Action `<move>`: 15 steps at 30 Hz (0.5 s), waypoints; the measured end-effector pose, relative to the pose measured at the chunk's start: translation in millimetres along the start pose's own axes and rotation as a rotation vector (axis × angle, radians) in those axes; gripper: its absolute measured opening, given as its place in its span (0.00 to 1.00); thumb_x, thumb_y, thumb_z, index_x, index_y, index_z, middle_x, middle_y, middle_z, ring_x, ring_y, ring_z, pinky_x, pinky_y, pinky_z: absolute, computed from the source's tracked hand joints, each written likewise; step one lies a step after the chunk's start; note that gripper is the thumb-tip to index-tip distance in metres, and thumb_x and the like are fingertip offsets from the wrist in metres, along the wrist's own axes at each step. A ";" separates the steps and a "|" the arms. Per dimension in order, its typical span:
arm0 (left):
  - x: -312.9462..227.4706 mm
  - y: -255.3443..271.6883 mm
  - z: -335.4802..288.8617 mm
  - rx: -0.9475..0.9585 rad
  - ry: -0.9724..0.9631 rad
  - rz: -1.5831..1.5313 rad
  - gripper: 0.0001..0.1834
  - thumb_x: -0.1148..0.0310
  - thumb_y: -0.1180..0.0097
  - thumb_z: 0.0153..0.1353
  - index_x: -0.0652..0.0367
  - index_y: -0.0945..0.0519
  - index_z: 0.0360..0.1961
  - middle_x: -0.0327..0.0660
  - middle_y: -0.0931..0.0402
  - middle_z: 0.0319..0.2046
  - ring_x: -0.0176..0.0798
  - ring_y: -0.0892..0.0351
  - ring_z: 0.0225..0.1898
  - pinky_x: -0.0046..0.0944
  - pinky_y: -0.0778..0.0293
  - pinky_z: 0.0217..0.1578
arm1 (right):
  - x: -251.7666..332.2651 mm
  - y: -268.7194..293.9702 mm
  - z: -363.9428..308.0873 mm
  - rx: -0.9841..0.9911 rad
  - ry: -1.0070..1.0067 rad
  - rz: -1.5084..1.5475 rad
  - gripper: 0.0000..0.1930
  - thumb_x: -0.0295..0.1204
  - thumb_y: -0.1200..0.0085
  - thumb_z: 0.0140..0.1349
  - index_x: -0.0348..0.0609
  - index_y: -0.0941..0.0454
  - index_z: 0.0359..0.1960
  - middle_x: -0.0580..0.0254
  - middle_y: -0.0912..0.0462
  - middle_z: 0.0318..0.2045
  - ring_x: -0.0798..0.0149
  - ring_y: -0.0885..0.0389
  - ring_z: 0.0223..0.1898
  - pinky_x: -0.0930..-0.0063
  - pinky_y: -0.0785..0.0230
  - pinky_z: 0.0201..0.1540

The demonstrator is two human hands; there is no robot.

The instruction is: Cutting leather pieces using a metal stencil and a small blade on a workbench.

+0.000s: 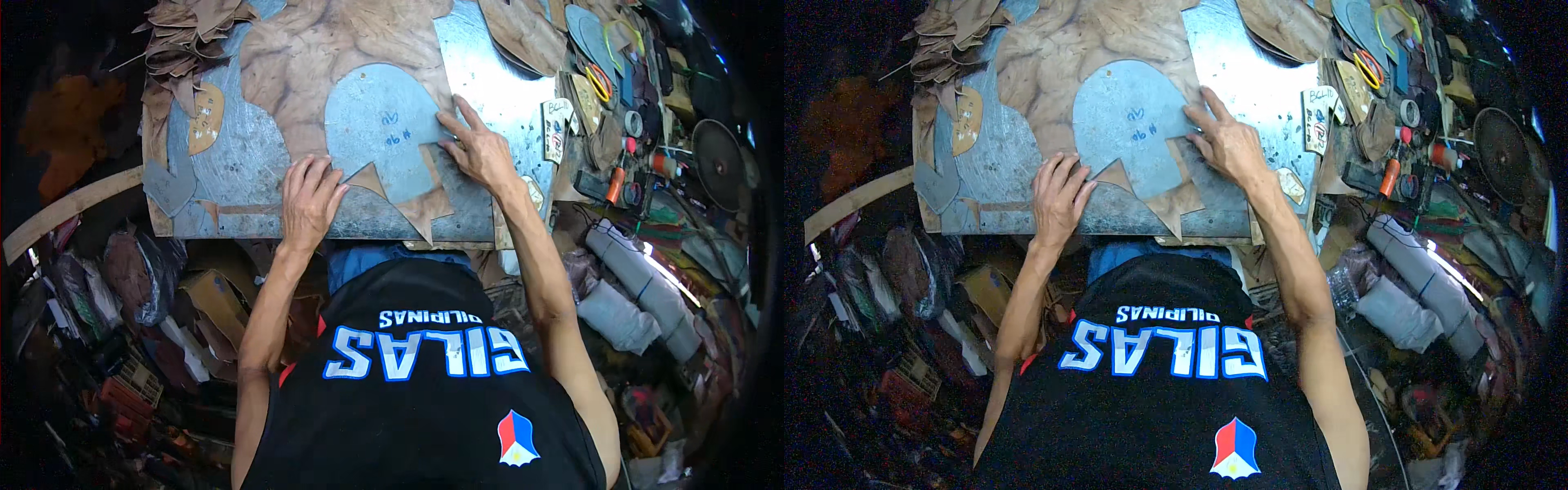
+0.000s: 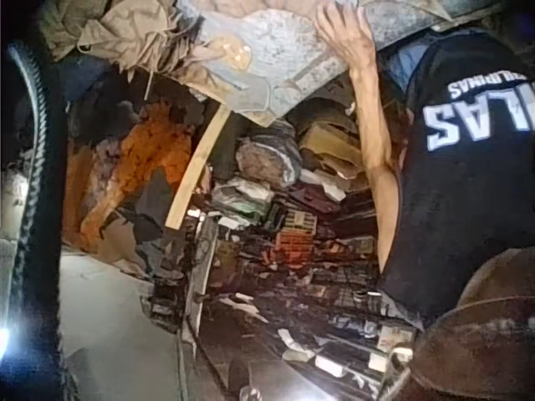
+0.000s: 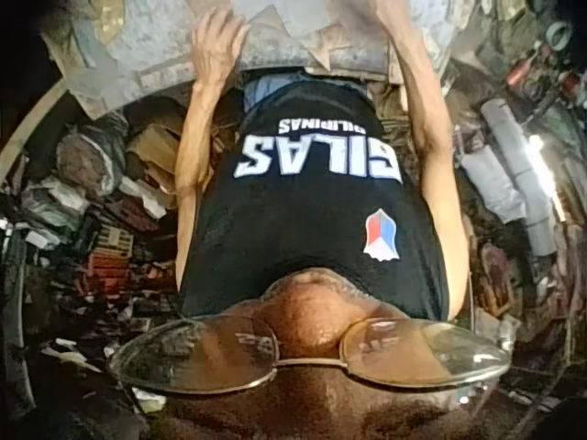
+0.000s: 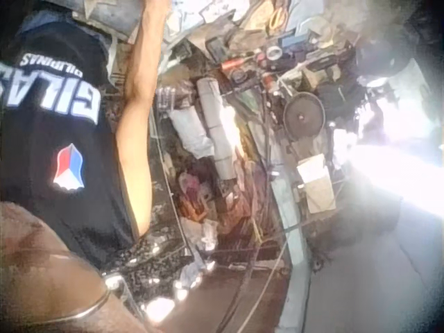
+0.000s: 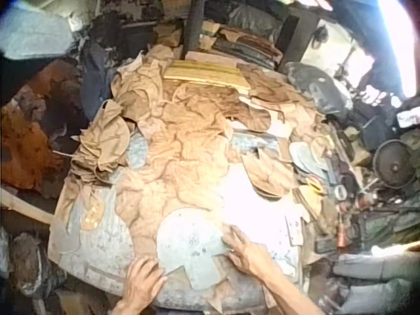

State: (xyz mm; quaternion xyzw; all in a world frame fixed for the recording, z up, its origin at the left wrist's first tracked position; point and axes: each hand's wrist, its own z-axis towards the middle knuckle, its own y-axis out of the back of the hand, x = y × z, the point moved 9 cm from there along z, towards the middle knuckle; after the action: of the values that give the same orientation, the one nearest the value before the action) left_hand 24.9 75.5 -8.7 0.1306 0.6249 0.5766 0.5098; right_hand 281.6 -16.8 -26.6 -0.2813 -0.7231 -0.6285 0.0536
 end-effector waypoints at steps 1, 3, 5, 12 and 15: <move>-0.8 -2.3 -0.2 0.001 0.003 0.001 0.14 0.69 0.32 0.55 0.60 0.15 0.43 0.46 0.22 0.53 0.54 0.28 0.60 0.55 0.34 0.60 | -4.4 -0.5 7.5 0.003 0.001 0.001 0.24 0.41 0.37 0.60 0.52 0.22 0.58 0.51 0.34 0.69 0.48 0.13 0.40 0.56 0.20 0.45; 0.1 -4.2 -1.5 -0.019 0.007 0.025 0.15 0.69 0.32 0.55 0.60 0.15 0.44 0.46 0.23 0.53 0.54 0.29 0.60 0.55 0.35 0.60 | -7.5 4.8 16.8 -0.056 0.056 0.013 0.23 0.40 0.38 0.61 0.54 0.22 0.59 0.54 0.31 0.67 0.50 0.12 0.38 0.58 0.19 0.46; 3.6 -6.9 -3.0 0.008 0.014 0.024 0.15 0.67 0.32 0.56 0.59 0.15 0.44 0.45 0.24 0.55 0.56 0.30 0.61 0.56 0.35 0.61 | -11.4 9.3 18.1 -0.052 0.030 0.071 0.23 0.40 0.38 0.61 0.54 0.22 0.59 0.55 0.30 0.67 0.51 0.12 0.39 0.59 0.19 0.46; 13.7 -11.3 -2.6 0.100 0.035 0.006 0.15 0.66 0.34 0.59 0.57 0.15 0.47 0.46 0.29 0.64 0.58 0.38 0.69 0.59 0.42 0.66 | -25.7 5.6 14.7 -0.063 0.088 0.110 0.18 0.39 0.39 0.63 0.56 0.19 0.55 0.62 0.29 0.67 0.57 0.12 0.39 0.60 0.20 0.47; 15.2 -14.4 -2.2 0.131 0.024 0.014 0.15 0.67 0.35 0.60 0.58 0.16 0.48 0.46 0.29 0.65 0.57 0.40 0.70 0.59 0.44 0.67 | -28.5 4.3 12.7 -0.044 0.091 0.146 0.17 0.37 0.40 0.63 0.56 0.18 0.55 0.61 0.29 0.67 0.57 0.12 0.38 0.60 0.20 0.47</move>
State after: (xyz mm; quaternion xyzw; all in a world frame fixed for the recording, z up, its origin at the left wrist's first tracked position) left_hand 22.5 81.3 -28.7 0.1609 0.6664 0.5396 0.4887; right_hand 311.0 -14.3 -37.7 -0.3055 -0.6836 -0.6508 0.1257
